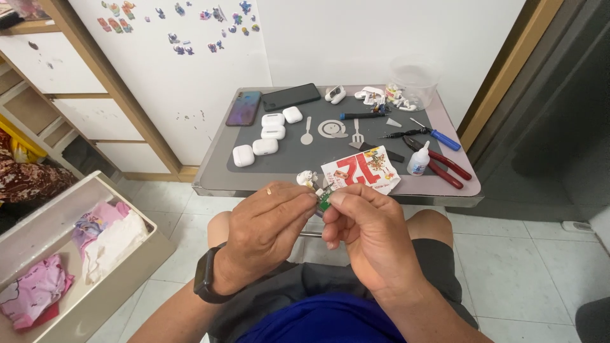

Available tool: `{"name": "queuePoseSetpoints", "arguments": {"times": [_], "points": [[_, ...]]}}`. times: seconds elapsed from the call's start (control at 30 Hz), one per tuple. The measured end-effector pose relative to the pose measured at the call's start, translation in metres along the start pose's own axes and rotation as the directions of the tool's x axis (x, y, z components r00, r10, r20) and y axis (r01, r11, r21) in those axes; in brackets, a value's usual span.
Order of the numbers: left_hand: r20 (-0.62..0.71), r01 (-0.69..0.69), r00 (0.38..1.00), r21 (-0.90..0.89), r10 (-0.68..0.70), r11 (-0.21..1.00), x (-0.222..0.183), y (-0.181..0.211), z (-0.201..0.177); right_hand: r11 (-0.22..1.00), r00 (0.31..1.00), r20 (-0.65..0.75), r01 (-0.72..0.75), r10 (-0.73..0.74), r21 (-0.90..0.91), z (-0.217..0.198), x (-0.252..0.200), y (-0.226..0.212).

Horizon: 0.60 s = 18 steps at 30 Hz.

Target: Applying glue and assembling components on a small internal circuit board.

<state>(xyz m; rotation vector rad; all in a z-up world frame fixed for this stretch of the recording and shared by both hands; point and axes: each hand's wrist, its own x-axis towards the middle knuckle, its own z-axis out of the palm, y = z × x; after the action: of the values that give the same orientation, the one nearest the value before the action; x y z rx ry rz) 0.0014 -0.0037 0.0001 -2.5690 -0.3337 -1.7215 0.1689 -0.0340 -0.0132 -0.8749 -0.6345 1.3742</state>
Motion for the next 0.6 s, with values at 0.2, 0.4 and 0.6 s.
{"name": "queuePoseSetpoints", "arguments": {"times": [0.2, 0.4, 0.6], "points": [[-0.017, 0.006, 1.0, -0.018, -0.007, 1.0, -0.002, -0.0009, 0.0006, 1.0, 1.0, 0.026, 0.013, -0.013, -0.002, -0.0024, 0.0019, 0.0026], [-0.01, 0.0, 1.0, -0.01, 0.0, 1.0, -0.0048, -0.0002, 0.0013, 0.998, 0.997, 0.06, 0.057, -0.056, -0.023, -0.0037, -0.0029, 0.0015], [-0.013, 0.071, 0.997, 0.013, -0.071, 0.997, -0.0084, 0.0007, 0.004, 0.992, 0.99, 0.075, 0.12, -0.116, -0.045, -0.0009, -0.0042, 0.0012]]}}
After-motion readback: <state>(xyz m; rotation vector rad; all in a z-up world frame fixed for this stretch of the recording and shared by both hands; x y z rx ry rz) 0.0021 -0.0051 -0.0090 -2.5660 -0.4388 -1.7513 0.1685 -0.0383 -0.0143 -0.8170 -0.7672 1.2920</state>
